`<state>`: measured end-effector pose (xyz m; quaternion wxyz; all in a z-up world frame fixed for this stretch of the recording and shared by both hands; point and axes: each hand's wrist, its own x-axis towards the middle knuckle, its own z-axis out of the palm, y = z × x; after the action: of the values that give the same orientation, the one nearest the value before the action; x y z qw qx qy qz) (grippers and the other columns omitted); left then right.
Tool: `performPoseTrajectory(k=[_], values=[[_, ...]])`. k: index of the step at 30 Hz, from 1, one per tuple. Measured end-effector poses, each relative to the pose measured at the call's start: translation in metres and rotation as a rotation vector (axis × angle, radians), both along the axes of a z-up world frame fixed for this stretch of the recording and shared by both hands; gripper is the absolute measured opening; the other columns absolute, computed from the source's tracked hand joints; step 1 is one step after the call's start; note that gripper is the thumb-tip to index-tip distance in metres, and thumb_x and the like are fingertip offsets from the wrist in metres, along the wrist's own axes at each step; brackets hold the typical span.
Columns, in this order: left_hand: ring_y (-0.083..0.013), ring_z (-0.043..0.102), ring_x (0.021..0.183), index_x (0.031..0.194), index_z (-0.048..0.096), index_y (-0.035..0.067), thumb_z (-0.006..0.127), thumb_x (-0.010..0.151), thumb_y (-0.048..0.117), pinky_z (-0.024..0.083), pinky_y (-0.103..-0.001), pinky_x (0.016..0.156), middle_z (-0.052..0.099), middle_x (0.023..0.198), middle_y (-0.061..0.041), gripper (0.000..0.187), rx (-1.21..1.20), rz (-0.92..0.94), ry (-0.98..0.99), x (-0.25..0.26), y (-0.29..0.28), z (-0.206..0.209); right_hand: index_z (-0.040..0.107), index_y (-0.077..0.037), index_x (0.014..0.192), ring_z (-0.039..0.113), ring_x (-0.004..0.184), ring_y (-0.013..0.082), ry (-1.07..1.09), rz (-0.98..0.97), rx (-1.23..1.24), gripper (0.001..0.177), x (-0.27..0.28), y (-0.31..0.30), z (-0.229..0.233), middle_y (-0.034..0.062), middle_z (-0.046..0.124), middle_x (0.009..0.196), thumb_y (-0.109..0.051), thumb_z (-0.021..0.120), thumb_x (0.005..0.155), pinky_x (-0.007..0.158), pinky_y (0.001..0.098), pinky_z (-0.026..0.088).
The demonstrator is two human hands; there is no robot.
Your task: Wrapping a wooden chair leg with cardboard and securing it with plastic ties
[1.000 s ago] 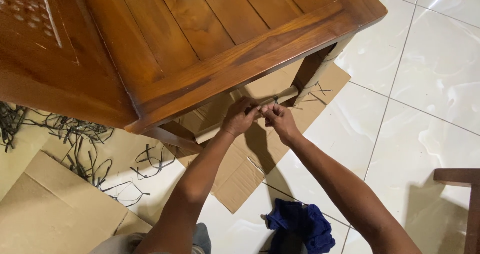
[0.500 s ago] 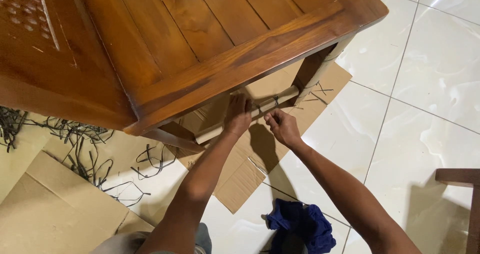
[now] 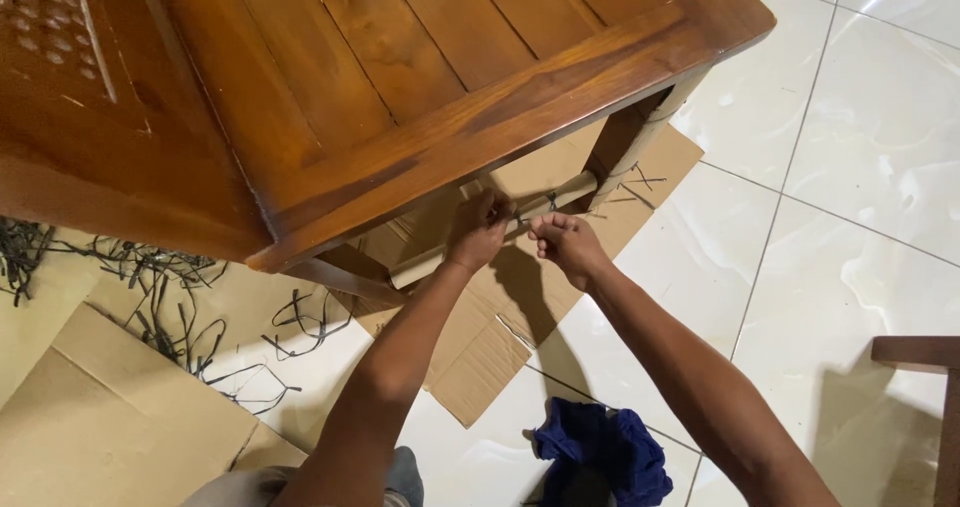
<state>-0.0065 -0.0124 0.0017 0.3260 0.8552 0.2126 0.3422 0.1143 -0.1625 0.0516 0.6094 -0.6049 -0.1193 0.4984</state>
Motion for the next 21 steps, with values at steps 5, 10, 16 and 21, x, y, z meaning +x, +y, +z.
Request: performPoseTrajectory(k=[5,10,16,21], values=[[-0.0253,0.077,0.087,0.088,0.071,0.013,0.084,0.081,0.025,0.058,-0.036,0.075,0.077,0.080,-0.010,0.019,-0.373,0.044,-0.004,0.001,0.000,-0.009,0.067,-0.002,0.092,0.067,0.067,0.0103,0.014,-0.173,0.066,0.005,-0.015,0.015,0.000,0.0045,0.064,0.076,-0.007,0.068,0.093,0.068,0.0247,0.063],[-0.0247,0.075,0.079,0.088,0.075,0.017,0.083,0.085,0.033,0.060,-0.033,0.068,0.072,0.077,-0.008,0.018,-0.345,0.039,0.007,0.002,0.003,-0.002,0.077,-0.008,0.087,0.072,0.068,0.0203,-0.581,-0.074,-0.048,0.010,-0.026,0.015,0.006,0.0094,0.072,0.070,-0.016,0.075,0.093,0.068,0.0339,0.061],[-0.0211,0.074,0.093,0.100,0.077,0.021,0.076,0.089,0.035,0.060,-0.032,0.084,0.074,0.092,-0.003,0.018,0.353,-0.057,0.438,-0.005,0.003,0.025,0.078,-0.013,0.094,0.074,0.076,0.0335,-1.046,-0.072,-0.092,0.006,-0.029,0.015,-0.012,0.0128,0.075,0.076,-0.018,0.076,0.091,0.066,0.0441,0.058],[-0.0327,0.073,0.083,0.086,0.074,0.008,0.065,0.093,0.027,0.057,-0.039,0.076,0.073,0.081,-0.015,0.022,-0.298,-0.054,0.180,-0.004,-0.005,0.055,0.075,-0.009,0.098,0.072,0.079,0.0388,-1.107,-0.088,-0.028,0.009,-0.034,0.014,-0.008,0.0172,0.072,0.079,-0.015,0.069,0.097,0.066,0.0481,0.056]])
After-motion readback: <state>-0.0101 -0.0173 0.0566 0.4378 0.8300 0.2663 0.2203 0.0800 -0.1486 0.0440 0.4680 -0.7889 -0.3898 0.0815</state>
